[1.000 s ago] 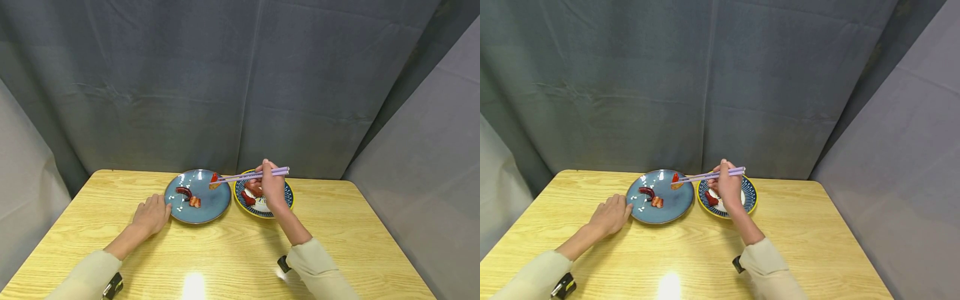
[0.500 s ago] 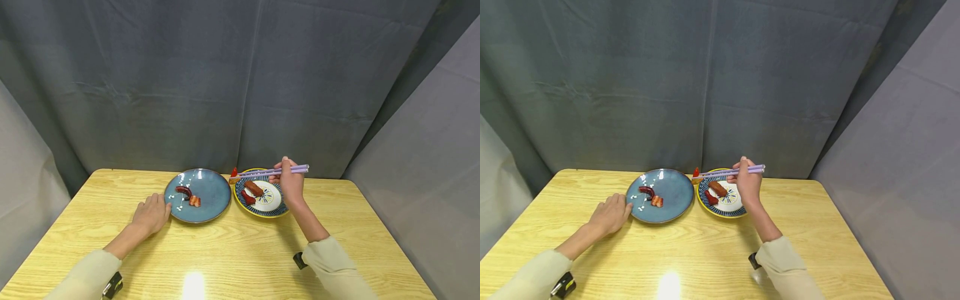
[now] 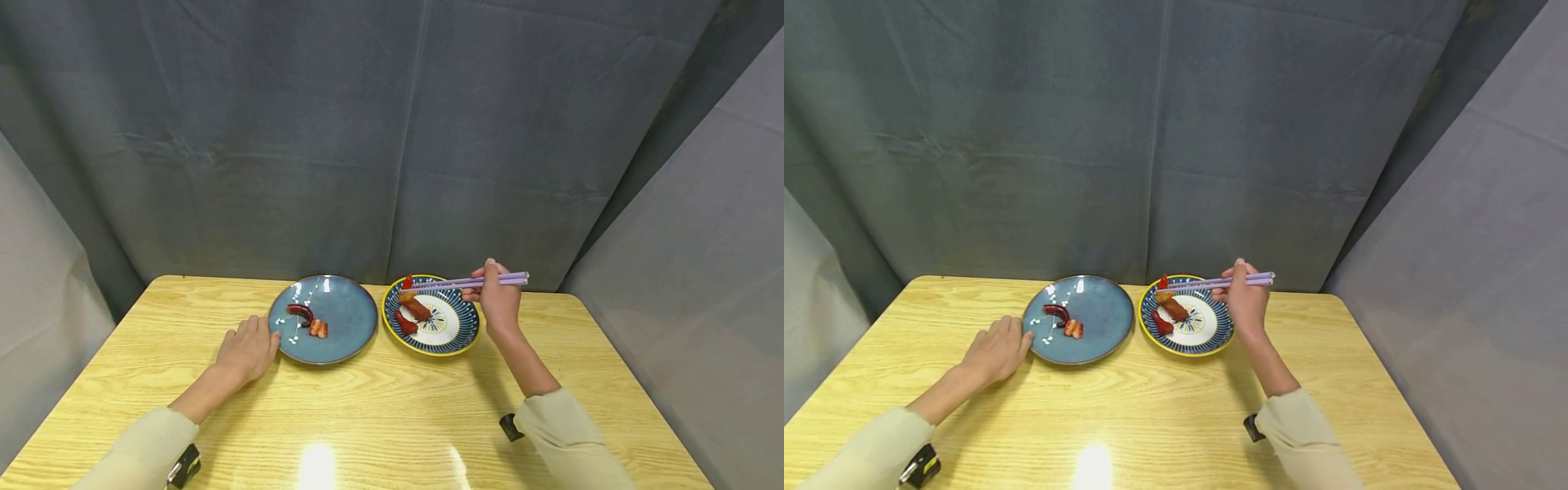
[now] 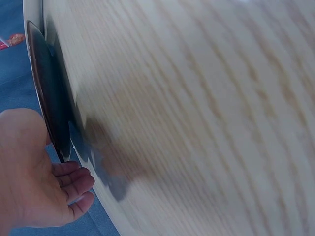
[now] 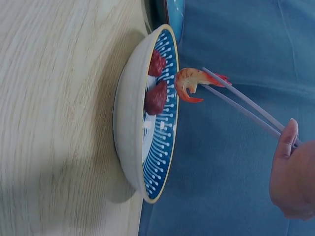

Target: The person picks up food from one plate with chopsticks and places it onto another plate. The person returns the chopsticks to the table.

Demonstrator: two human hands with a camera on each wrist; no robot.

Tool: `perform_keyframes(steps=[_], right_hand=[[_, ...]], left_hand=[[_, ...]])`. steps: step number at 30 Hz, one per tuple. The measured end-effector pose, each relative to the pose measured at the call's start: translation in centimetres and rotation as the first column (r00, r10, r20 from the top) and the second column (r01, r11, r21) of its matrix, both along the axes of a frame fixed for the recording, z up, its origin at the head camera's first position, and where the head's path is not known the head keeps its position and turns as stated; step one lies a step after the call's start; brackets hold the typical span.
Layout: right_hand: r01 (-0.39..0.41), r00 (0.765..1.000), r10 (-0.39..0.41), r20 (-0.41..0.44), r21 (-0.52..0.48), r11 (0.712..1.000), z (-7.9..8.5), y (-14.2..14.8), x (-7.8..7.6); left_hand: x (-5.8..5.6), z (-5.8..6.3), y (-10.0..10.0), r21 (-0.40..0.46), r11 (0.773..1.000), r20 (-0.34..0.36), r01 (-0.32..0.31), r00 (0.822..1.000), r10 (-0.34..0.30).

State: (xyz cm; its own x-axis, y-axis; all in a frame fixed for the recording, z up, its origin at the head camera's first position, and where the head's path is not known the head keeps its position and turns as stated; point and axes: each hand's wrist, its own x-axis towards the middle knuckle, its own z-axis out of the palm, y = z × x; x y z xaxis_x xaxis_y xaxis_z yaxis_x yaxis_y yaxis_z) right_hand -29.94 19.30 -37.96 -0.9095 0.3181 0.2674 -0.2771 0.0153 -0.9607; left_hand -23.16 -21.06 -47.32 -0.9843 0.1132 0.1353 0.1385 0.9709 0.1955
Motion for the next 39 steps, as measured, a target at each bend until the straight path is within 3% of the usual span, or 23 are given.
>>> perform_keyframes(steps=[21,39], right_hand=[[0.084,0.996,-0.085,0.030,0.044,0.996,-0.5,3.6,-0.4],[0.104,0.992,-0.109,0.057,0.086,0.991,-1.6,4.4,-0.8]], left_hand=[[0.0,-0.2,-0.1,-0.010,1.000,0.005,-0.004,1.000,0.004],[-0.1,-0.2,-0.1,-0.006,1.000,0.007,-0.002,1.000,0.002]])
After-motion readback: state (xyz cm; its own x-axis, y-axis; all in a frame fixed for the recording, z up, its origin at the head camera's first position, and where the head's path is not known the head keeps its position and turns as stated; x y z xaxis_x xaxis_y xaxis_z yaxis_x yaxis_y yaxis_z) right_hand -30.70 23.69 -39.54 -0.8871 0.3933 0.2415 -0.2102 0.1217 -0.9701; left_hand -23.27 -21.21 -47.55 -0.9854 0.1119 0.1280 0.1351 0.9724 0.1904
